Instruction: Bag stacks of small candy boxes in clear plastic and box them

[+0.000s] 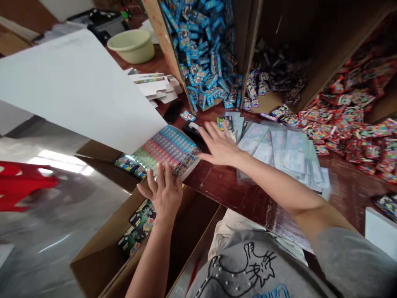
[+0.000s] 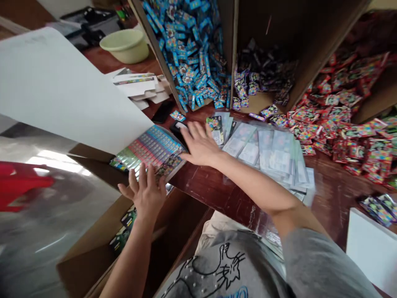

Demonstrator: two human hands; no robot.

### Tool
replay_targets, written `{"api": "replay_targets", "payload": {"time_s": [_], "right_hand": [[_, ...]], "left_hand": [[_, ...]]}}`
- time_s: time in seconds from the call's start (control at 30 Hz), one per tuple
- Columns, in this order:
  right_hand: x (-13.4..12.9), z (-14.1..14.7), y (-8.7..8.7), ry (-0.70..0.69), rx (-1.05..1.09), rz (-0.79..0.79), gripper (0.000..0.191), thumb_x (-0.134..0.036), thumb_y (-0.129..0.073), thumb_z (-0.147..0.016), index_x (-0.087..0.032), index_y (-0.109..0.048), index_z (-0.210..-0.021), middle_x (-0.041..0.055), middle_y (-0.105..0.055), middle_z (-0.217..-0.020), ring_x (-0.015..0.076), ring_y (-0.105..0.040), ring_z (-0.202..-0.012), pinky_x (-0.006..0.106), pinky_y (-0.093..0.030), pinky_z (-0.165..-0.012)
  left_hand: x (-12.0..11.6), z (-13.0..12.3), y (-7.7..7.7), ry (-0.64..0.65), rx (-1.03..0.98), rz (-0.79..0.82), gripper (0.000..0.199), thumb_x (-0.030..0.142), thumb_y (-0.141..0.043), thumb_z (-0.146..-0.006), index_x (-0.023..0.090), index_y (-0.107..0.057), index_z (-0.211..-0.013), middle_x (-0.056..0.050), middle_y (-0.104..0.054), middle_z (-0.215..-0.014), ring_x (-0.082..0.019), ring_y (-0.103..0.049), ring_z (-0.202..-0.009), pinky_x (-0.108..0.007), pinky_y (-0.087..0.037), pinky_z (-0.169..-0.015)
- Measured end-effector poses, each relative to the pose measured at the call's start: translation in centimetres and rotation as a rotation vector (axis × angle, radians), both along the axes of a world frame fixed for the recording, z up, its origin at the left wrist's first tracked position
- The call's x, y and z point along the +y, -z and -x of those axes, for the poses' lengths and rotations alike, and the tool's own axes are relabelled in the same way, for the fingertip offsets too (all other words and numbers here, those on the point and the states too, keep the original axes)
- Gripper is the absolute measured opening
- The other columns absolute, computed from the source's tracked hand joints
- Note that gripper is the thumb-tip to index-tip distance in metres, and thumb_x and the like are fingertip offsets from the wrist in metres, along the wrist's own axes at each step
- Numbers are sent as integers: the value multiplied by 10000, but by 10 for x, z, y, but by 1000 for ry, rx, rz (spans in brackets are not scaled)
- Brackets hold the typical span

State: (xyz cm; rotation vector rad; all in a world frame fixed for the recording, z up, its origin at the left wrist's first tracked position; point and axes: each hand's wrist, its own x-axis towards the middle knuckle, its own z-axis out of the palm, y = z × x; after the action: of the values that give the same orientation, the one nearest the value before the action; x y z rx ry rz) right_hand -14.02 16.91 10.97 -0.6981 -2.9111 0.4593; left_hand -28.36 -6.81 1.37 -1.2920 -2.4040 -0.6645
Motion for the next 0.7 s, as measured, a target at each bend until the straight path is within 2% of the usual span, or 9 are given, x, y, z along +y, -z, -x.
{"api": "replay_targets", "payload": {"time_s": [0.07,0.1,0.2,0.23,0.33,0.43,0.53,0.63,0.7], "right_hand": [[0,-52,20,217,-123,-26,1072,-483,-851,-887,17,-343,-1687,365,-208,-1795,542,-145,-1695,787,-39,-1334],[-2,-75,31,287,-156,-29,952,-411,-852,-892,34,-440,-1625,381,-316,-1749,537,-247,-1668,773,-91,-1338],[-11,-126,56,322,-132,-32,360,-193,-637,-1013,-47,-709,-1334,274,-680,-1483,364,-601,-1461,551,-420,-1274],[-15,-138,59,312,-102,-43,284,-148,-567,-1031,-88,-747,-1243,226,-752,-1371,310,-683,-1352,468,-512,-1189],[-27,-167,47,343,16,-129,321,-125,-448,-1063,-155,-745,-1181,170,-809,-1244,253,-783,-1139,380,-621,-993],[-47,-194,26,438,359,-212,365,-224,-331,-1125,-173,-671,-1248,198,-759,-1377,258,-761,-1250,436,-627,-1050],[-77,-221,23,602,995,108,270,-375,-420,-1133,-223,-632,-1204,173,-759,-1360,283,-754,-1271,514,-637,-1059],[-103,-249,36,730,1129,465,261,-458,-516,-1105,-242,-627,-1201,155,-747,-1359,306,-775,-1213,562,-656,-1015],[-112,-271,43,786,1117,327,315,-452,-631,-1050,-229,-623,-1273,189,-675,-1462,342,-705,-1344,601,-623,-1071]], "left_hand": [[11,-12,-10,18,20,-63,631,456,-611,-1080,158,-522,-1631,-239,-461,-1728,-489,-277,-1677,-789,-43,-1319],[18,-22,-16,55,18,-93,613,458,-628,-1070,144,-559,-1592,-245,-489,-1707,-480,-300,-1670,-770,-79,-1331],[50,-59,-29,291,-126,-136,473,450,-606,-1073,162,-662,-1445,-195,-648,-1566,-391,-477,-1580,-631,-286,-1342],[62,-72,-33,373,-235,-134,447,470,-585,-1078,175,-684,-1399,-175,-701,-1494,-358,-562,-1508,-576,-371,-1310],[94,-106,-44,462,-752,-116,539,649,-527,-1062,189,-740,-1246,-155,-801,-1280,-308,-742,-1233,-482,-552,-1138],[112,-132,-58,416,-1507,-95,769,883,-567,-920,169,-741,-1144,-188,-817,-1215,-316,-795,-1095,-478,-622,-1006],[124,-164,-73,556,-2064,-122,841,917,-697,-797,170,-720,-1183,-191,-803,-1261,-335,-799,-1124,-489,-640,-991],[137,-197,-80,570,-1992,-489,642,698,-847,-792,207,-705,-1180,-116,-817,-1203,-306,-784,-1156,-464,-620,-1044],[141,-214,-80,501,-1689,-619,466,523,-864,-810,220,-704,-1126,-70,-821,-1113,-275,-769,-1149,-438,-585,-1095]]}}
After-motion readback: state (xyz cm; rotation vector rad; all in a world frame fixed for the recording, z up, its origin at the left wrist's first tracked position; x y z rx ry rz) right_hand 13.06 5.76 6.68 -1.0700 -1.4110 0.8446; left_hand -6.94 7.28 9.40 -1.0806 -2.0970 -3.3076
